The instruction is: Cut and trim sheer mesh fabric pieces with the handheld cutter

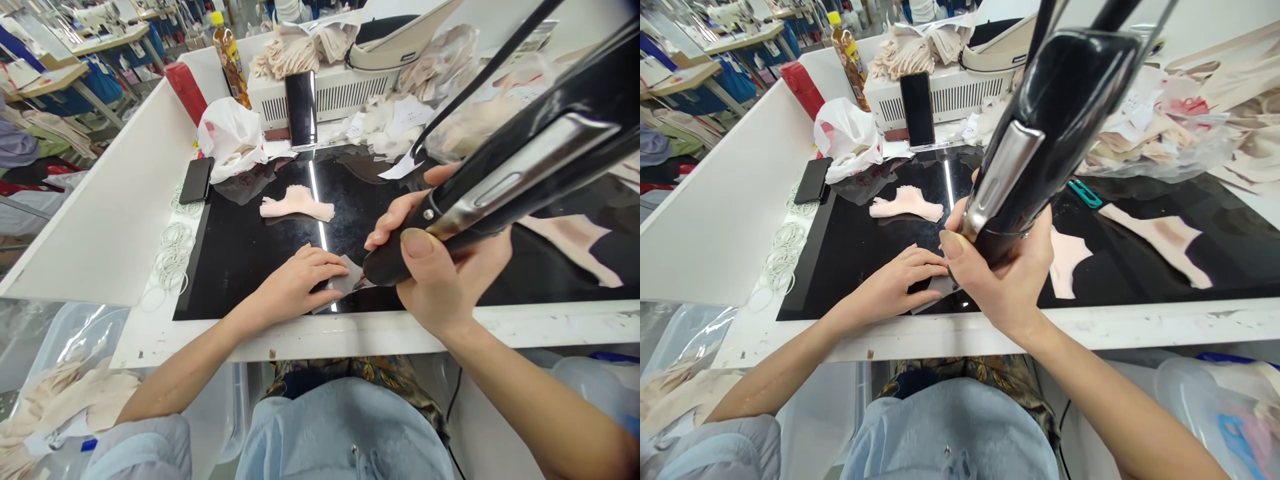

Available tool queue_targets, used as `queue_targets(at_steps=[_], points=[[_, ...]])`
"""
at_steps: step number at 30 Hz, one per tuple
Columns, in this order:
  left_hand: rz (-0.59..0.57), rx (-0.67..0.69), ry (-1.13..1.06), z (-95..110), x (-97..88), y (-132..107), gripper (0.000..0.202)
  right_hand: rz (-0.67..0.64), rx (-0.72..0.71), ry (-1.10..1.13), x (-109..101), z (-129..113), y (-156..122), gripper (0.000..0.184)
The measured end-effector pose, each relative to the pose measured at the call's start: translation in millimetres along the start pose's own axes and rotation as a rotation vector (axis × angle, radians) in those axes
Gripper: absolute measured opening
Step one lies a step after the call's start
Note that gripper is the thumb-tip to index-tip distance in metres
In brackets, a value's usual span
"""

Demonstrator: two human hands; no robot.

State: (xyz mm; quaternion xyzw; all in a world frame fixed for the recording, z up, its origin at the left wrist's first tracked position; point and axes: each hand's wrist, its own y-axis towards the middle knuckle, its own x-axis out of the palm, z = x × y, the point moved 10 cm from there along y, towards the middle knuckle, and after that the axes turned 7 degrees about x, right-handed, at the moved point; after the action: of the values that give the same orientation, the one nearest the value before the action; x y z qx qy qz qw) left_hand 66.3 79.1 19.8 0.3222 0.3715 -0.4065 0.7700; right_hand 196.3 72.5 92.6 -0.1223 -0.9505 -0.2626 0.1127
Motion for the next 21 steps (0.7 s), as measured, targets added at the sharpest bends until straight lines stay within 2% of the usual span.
queue_targets(at_steps=[9,15,21], points=[[0.013,0.014,-0.005,0,0.1,0,0.032,0.003,-0.026,0.034,2,-3,1,0.037],[0.024,0.005,0.002,0,-1.0,-1,0.03,0.046,-0.104,0.034,-4,-7,8,0.035],[-0.04,0.02,-0.015,2,7.6,-4,0.034,0.039,-0.141,0.018,-11,-6,16,0.038]])
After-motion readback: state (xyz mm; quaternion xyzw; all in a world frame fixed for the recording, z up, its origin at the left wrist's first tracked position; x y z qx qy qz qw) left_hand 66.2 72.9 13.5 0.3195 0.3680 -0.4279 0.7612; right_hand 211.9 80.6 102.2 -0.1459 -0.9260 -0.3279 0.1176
